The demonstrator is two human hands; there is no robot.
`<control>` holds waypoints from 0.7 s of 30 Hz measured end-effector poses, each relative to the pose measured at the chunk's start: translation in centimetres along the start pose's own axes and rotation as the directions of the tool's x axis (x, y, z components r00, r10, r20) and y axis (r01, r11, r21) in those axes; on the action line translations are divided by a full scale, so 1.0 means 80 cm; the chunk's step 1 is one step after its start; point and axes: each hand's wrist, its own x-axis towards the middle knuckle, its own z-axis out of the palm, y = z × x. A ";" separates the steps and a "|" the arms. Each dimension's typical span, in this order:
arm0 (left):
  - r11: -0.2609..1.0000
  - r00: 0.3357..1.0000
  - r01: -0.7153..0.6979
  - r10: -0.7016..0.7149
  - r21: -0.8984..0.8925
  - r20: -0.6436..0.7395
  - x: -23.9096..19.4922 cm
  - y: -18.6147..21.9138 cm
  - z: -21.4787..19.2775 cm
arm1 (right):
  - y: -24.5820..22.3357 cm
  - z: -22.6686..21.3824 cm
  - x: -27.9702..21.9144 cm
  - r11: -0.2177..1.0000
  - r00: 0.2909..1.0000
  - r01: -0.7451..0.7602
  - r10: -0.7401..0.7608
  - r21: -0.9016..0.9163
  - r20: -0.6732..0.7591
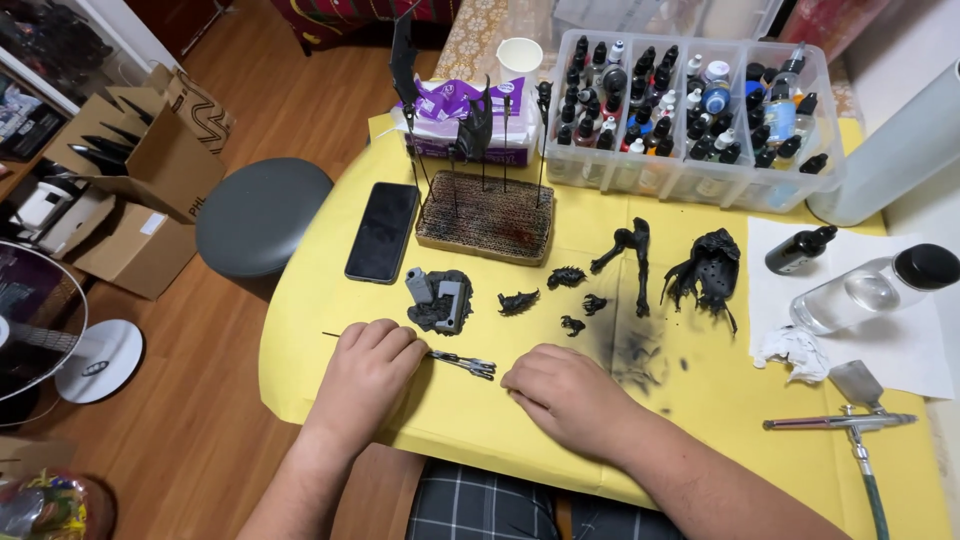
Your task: Preparing paint bottles for airbrushing by shaking them to mix the pigment and inspecting the labels.
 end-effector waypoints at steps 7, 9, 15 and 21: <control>0.999 0.999 0.045 -0.045 -0.016 0.004 0.000 0.002 -0.008 | -0.013 -0.023 0.005 0.993 0.992 0.113 -0.112 0.016 -0.050; 0.997 0.998 0.060 -0.059 -0.042 0.038 0.000 0.006 -0.009 | -0.019 -0.034 0.006 0.986 0.982 0.165 -0.164 0.011 -0.094; 0.976 0.984 0.099 -0.125 -0.192 -0.126 0.024 0.038 -0.010 | -0.048 -0.073 -0.007 0.948 0.928 0.269 -0.302 -0.170 -0.219; 0.907 0.976 -0.077 -0.018 -0.415 -0.219 0.071 0.097 -0.018 | -0.096 -0.111 -0.058 0.966 0.874 0.242 -0.258 -0.092 -0.412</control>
